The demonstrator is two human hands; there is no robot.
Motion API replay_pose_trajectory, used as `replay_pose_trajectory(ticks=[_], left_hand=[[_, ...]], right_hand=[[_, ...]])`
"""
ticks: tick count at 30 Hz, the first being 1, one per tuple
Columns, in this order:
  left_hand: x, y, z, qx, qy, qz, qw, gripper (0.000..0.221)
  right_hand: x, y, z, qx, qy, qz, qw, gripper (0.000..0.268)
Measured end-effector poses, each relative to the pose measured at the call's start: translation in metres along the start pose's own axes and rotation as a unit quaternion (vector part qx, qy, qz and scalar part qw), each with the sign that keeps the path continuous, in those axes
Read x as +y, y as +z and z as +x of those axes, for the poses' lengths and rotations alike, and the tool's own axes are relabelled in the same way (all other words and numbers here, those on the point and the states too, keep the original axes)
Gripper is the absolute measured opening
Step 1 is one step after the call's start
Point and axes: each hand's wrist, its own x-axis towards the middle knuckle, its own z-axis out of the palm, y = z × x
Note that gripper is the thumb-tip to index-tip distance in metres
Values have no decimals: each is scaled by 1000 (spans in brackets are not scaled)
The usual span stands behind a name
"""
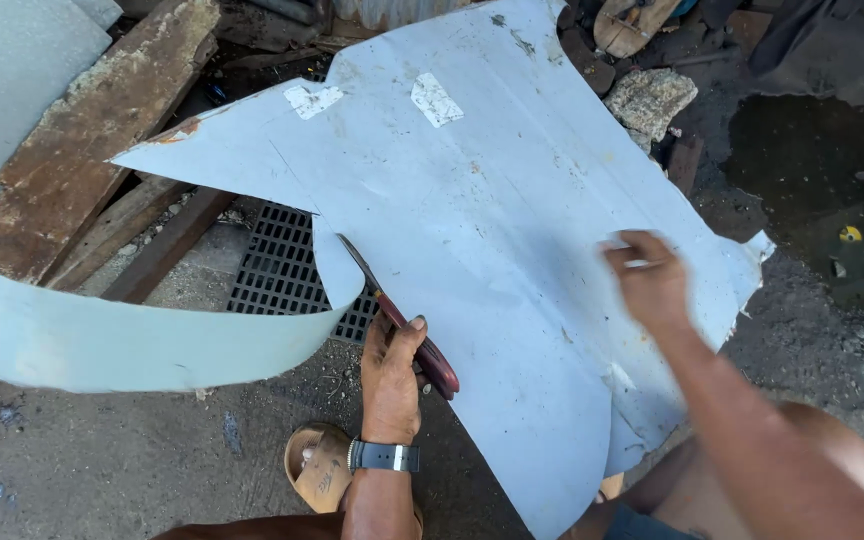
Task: Using tin snips to cut a curved section from a thin metal sheet on a workshop floor.
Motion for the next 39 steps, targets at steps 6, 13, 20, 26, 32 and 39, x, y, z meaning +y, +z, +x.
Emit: replay_pose_trajectory(ticks=[6,13,20,26,32,39], left_hand=[[-17,-5,14,-5,34,-8,999,79],[-24,-5,18,-25,52,-55,997,64],[-29,-9,21,-28,57,-28,998,47],[-24,-5,17,-42,64,-48,996,49],[-8,-7,-6,-48,44,-56,996,31],[-19,-31,-39,-17,22,-28,999,37]], right_hand=[[30,-82,14,140,247,-21,959,60],[85,-78,4,163,399,-14,902,86],[114,-87,-4,174,468,75,863,62],[90,-73,-34,157,515,203,818,60],[89,-82,-54,108,432,-120,887,49],[175,-97,-79,-55,292,-460,837,79]])
